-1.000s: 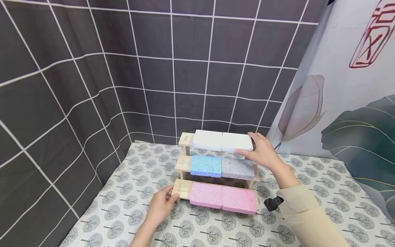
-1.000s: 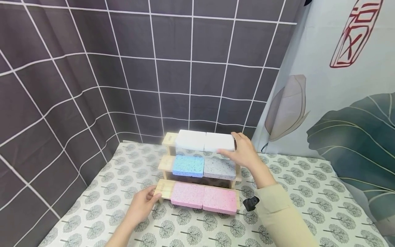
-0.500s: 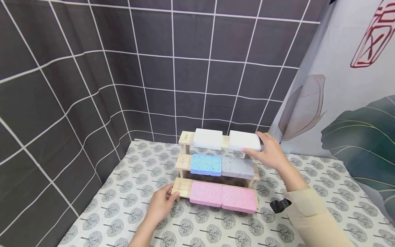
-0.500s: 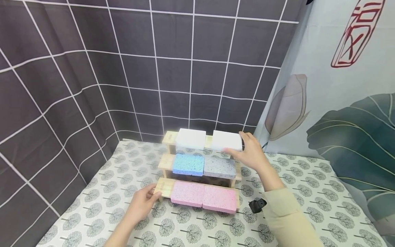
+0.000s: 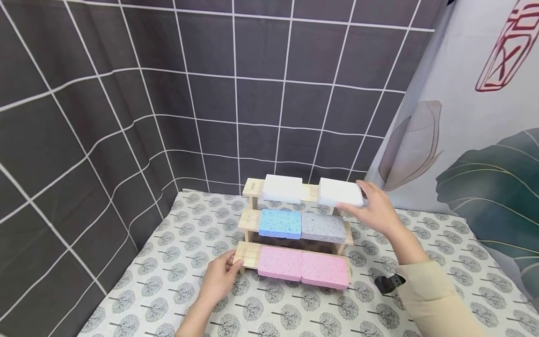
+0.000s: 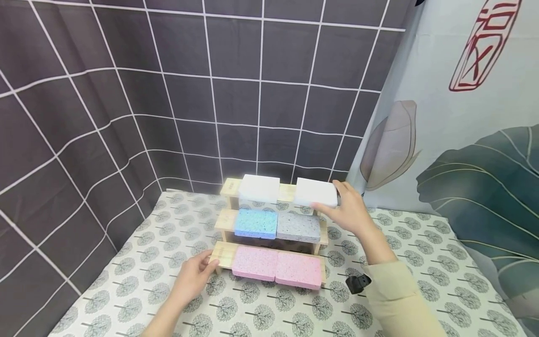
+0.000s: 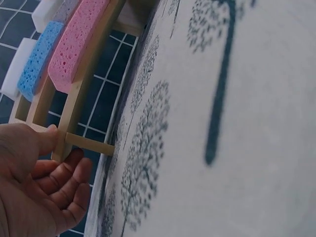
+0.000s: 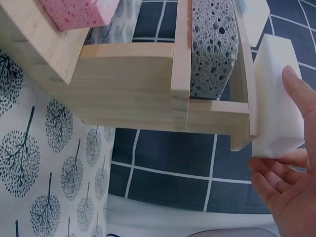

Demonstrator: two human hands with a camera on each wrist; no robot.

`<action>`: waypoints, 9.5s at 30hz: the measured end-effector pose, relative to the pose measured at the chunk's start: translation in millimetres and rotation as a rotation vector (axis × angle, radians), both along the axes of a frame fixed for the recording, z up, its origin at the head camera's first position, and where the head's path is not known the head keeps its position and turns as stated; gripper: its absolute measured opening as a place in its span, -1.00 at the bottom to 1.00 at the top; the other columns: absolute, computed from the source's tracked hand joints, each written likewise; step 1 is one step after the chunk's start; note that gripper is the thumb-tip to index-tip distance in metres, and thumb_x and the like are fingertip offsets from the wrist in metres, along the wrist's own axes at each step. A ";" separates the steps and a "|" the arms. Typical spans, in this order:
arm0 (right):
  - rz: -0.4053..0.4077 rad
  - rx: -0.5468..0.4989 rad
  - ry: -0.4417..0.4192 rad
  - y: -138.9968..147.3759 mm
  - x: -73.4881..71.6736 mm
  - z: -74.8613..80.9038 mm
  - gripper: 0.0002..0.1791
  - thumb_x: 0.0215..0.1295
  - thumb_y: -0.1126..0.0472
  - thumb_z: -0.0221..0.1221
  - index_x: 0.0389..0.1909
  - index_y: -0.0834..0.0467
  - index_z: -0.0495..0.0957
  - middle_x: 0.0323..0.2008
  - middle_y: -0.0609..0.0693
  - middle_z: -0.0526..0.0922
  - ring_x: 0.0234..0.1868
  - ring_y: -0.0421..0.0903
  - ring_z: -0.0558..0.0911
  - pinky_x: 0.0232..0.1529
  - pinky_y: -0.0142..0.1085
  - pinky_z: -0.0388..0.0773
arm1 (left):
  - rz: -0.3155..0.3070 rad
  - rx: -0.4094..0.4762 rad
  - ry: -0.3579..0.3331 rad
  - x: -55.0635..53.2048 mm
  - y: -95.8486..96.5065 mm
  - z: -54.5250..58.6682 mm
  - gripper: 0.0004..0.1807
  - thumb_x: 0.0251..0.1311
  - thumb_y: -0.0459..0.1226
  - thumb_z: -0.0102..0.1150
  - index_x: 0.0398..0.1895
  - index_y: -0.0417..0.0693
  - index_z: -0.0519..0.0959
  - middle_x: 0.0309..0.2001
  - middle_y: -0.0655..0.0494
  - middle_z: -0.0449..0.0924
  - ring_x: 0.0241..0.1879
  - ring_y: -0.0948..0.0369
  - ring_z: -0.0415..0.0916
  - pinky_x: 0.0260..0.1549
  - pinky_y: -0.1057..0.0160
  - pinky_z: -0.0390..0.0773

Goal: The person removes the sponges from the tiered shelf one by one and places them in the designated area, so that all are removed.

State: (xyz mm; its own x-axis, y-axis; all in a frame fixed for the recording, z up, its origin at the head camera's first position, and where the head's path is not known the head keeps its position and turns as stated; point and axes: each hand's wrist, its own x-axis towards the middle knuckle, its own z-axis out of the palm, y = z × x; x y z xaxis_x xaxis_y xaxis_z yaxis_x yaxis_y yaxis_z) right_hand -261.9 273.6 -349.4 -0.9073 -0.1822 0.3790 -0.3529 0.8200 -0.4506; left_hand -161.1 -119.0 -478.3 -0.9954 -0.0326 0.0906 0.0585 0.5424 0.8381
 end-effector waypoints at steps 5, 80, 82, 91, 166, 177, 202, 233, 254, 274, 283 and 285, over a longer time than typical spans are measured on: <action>0.004 -0.008 0.009 5.3 3.5 -0.1 0.04 0.18 -0.15 0.42 0.40 0.49 0.22 0.30 0.52 0.34 0.25 0.48 0.37 0.18 0.39 0.34 | 0.015 -0.005 -0.016 -0.4 0.6 0.8 -0.46 0.32 -0.27 0.27 0.25 -0.47 0.46 -0.34 0.02 0.63 -0.43 0.23 0.56 -0.51 0.37 0.59; -0.078 -0.027 0.055 86.2 30.2 -18.6 -0.06 0.17 -0.03 0.45 0.41 0.40 0.27 0.19 0.50 0.42 0.09 0.42 0.45 -0.07 0.31 0.40 | 0.053 0.052 -0.078 -2.5 4.8 3.4 -0.50 0.32 -0.33 0.25 0.25 -0.47 0.46 -0.46 0.01 0.53 -0.58 0.22 0.41 -0.68 0.36 0.46; -0.082 -0.034 0.051 87.5 31.0 -19.5 -0.05 0.17 -0.02 0.44 0.42 0.41 0.25 0.21 0.51 0.41 0.11 0.43 0.43 -0.05 0.33 0.39 | 0.053 0.053 -0.081 -2.5 4.8 3.5 -0.50 0.32 -0.33 0.25 0.25 -0.46 0.46 -0.47 0.01 0.53 -0.58 0.21 0.41 -0.68 0.36 0.45; -0.078 -0.043 0.026 96.4 32.0 -29.9 -0.04 0.22 0.00 0.41 0.41 0.49 0.20 0.20 0.58 0.37 0.13 0.50 0.40 0.02 0.43 0.32 | 0.043 0.051 -0.068 -2.7 4.0 3.9 -0.51 0.32 -0.33 0.25 0.24 -0.47 0.47 -0.46 0.01 0.54 -0.58 0.22 0.41 -0.67 0.35 0.47; 0.023 -0.198 0.015 70.1 23.8 -52.3 -0.05 0.33 0.13 0.35 0.55 0.34 0.03 0.29 0.50 0.35 0.26 0.44 0.39 0.30 -0.11 0.44 | 0.030 0.128 -0.063 -3.5 1.0 3.3 -0.46 0.27 -0.33 0.30 0.23 -0.53 0.45 -0.42 0.04 0.52 -0.50 0.20 0.45 -0.58 0.35 0.53; 0.112 -0.234 0.077 27.7 16.9 -14.3 -0.27 0.34 0.16 0.34 0.42 0.35 0.29 0.21 0.34 0.52 0.20 0.28 0.52 0.15 -0.68 0.31 | 0.034 0.109 -0.080 -4.0 1.4 1.8 -0.45 0.27 -0.32 0.30 0.24 -0.49 0.45 -0.43 0.05 0.55 -0.51 0.18 0.48 -0.60 0.33 0.54; 0.213 -0.226 -0.009 -54.1 -5.7 -3.4 -0.29 0.33 0.06 0.35 0.38 0.30 0.36 0.24 0.24 0.53 0.26 0.22 0.51 0.31 0.11 0.41 | 0.006 0.141 -0.073 -3.3 -0.7 -1.7 -0.46 0.26 -0.33 0.31 0.20 -0.54 0.46 -0.42 0.06 0.55 -0.47 0.20 0.49 -0.54 0.35 0.56; 0.250 -0.039 -0.058 -99.4 -39.8 -0.5 -0.07 0.21 -0.13 0.39 0.44 0.32 0.30 0.30 0.26 0.45 0.33 0.25 0.42 0.35 0.17 0.32 | -0.012 0.156 -0.047 -3.6 -3.3 2.2 -0.47 0.25 -0.35 0.32 0.18 -0.56 0.46 -0.44 0.05 0.53 -0.52 0.21 0.45 -0.61 0.36 0.53; 0.234 -0.014 -0.003 -94.6 -34.5 -1.7 -0.08 0.17 -0.12 0.44 0.39 0.35 0.35 0.30 0.30 0.48 0.35 0.29 0.41 0.35 0.20 0.32 | -0.041 0.161 -0.069 -2.6 -1.1 -1.9 -0.44 0.25 -0.33 0.32 0.19 -0.57 0.45 -0.41 0.05 0.52 -0.47 0.21 0.46 -0.55 0.36 0.56; 0.204 -0.096 0.087 -48.7 -5.7 -9.0 -0.25 0.18 0.13 0.42 0.33 0.37 0.41 0.23 0.26 0.49 0.02 0.29 0.67 0.05 0.12 0.62 | -0.050 0.160 -0.049 -2.1 -4.1 -5.3 -0.43 0.25 -0.33 0.32 0.20 -0.59 0.43 -0.41 0.05 0.52 -0.49 0.21 0.48 -0.56 0.35 0.58; 0.200 -0.069 0.099 -34.2 0.3 -2.1 -0.24 0.16 0.16 0.39 0.35 0.36 0.39 0.22 0.26 0.48 0.01 0.31 0.66 0.04 0.21 0.58 | -0.035 0.161 -0.048 -3.0 -5.9 -2.3 -0.43 0.25 -0.32 0.33 0.20 -0.57 0.44 -0.41 0.05 0.52 -0.49 0.21 0.47 -0.57 0.36 0.56; 0.193 -0.071 0.099 -30.3 1.1 -1.2 -0.25 0.16 0.17 0.38 0.35 0.36 0.39 0.22 0.26 0.48 -0.01 0.30 0.65 0.03 0.23 0.56 | -0.033 0.160 -0.045 -3.6 -6.6 -2.2 -0.43 0.24 -0.32 0.33 0.20 -0.57 0.45 -0.41 0.05 0.52 -0.49 0.21 0.47 -0.57 0.36 0.56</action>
State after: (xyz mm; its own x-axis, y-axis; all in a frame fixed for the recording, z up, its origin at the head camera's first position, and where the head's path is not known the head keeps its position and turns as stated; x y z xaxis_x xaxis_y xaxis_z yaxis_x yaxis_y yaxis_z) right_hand -260.8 243.3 -350.6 -0.8156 -0.3189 0.4827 -0.5459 0.7004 -0.4597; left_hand -164.7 -125.6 -480.5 -0.9991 -0.0100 0.0421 0.0346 0.4006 0.9156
